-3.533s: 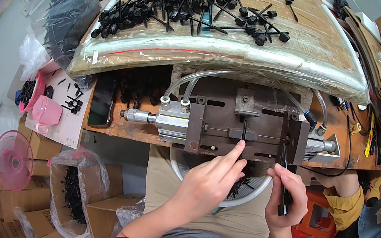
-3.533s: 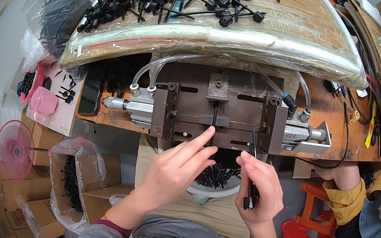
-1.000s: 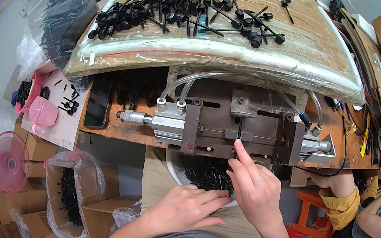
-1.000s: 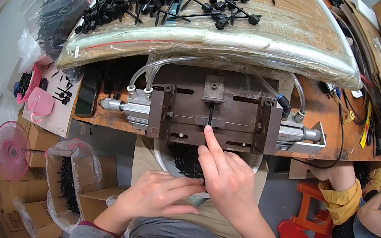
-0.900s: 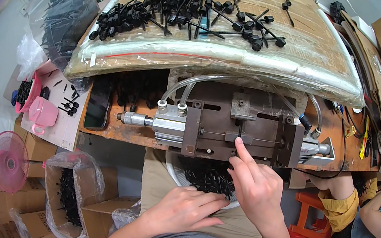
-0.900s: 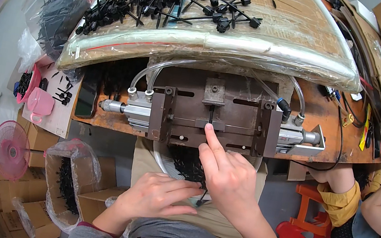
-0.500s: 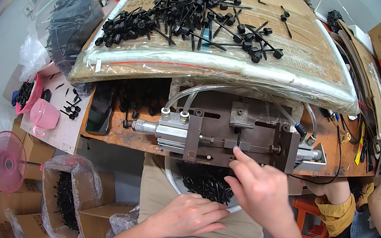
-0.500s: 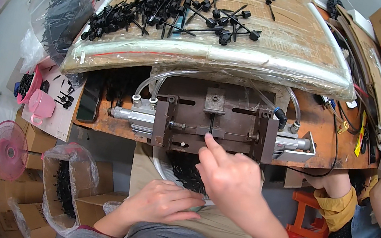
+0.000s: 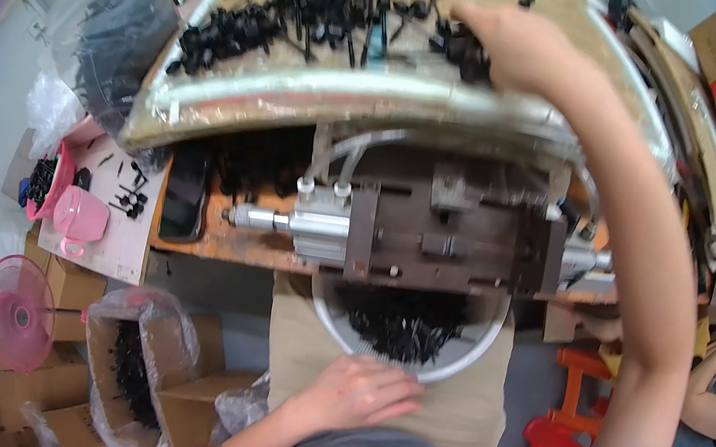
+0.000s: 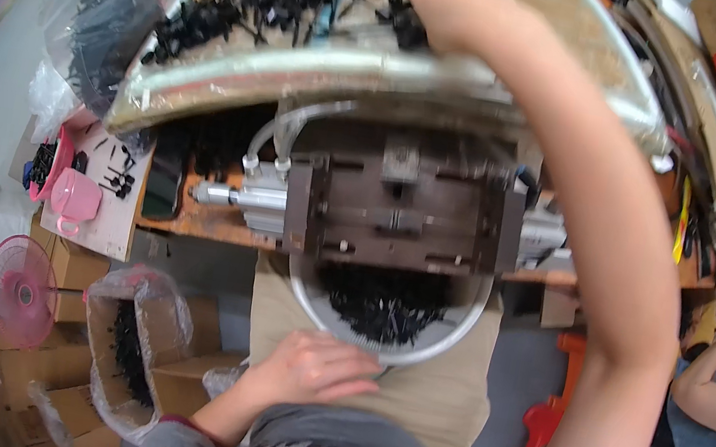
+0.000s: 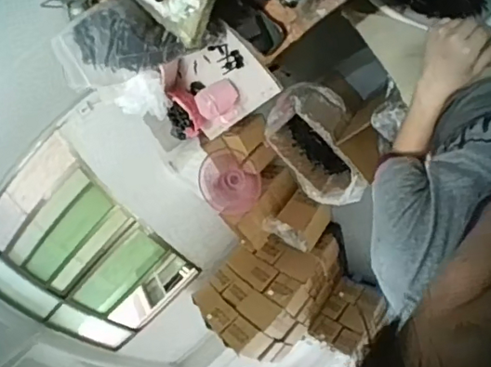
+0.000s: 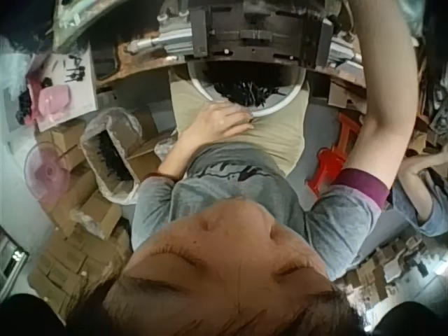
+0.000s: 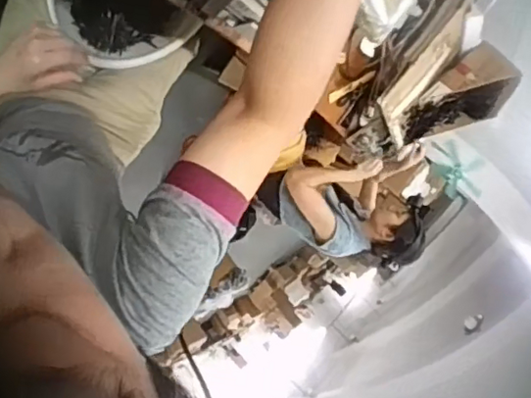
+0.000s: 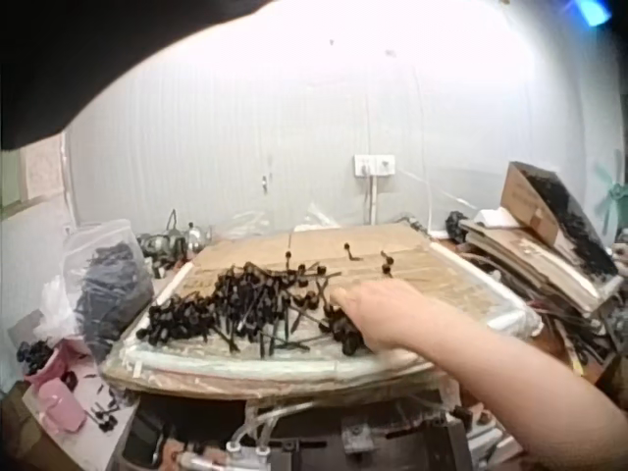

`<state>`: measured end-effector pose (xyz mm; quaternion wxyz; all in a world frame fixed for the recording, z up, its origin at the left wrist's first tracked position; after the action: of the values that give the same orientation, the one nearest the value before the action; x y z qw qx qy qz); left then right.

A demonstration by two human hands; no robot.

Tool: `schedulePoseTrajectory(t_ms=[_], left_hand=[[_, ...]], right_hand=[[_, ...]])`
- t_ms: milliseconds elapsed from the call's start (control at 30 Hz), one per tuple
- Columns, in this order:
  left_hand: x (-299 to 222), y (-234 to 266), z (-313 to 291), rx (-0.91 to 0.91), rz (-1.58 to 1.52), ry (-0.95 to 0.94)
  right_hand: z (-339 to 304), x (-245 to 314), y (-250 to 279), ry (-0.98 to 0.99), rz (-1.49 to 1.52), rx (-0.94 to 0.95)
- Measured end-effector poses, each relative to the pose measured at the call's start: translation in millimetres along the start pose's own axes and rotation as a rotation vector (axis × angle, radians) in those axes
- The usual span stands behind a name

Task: Assembling black plastic components using a pneumatic jig.

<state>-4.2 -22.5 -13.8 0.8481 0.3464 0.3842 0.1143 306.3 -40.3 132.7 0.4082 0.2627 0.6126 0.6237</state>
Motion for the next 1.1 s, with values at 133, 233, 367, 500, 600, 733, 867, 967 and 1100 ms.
schedulePoseTrajectory(t_ms=[133,233,367,500,600,733,867,967,1100], left_hand=[[17,-6,-25,-0.025,-0.064,0.101],[25,-4,-47,-0.041,-0.03,0.173],[30,1,-50,-0.054,0.001,0.209],[35,7,-55,-0.097,0.039,0.258],[33,8,-48,-0.094,0.027,0.227],[30,5,-42,-0.086,0.017,0.194],[26,9,-39,-0.089,0.019,0.193],[24,12,-36,-0.101,0.008,0.177],[16,23,-19,-0.152,-0.046,0.131]], right_hand=[[-1,-1,6,0.06,-0.12,-0.038],[-13,0,13,0.082,-0.179,-0.038],[-31,-21,23,-0.006,-0.024,0.006],[-26,-23,15,0.018,0.111,-0.021],[-36,-31,23,0.033,0.084,-0.068],[-37,-34,33,0.02,-0.009,0.005],[-42,-41,42,-0.025,0.081,-0.01],[-48,-51,54,-0.081,0.286,-0.032],[-54,-93,30,-0.075,0.538,-0.247]])
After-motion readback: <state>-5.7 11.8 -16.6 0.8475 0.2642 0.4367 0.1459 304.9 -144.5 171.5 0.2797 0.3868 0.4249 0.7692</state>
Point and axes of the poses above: each hand's wrist, its own z-axis towards the middle knuckle, its own y-axis out of the back of the hand, x = y × z, the point moved 7 cm from there along z, towards the middle knuckle, and after that the axes turned 8 degrees about -y, right-handed, at the moved point
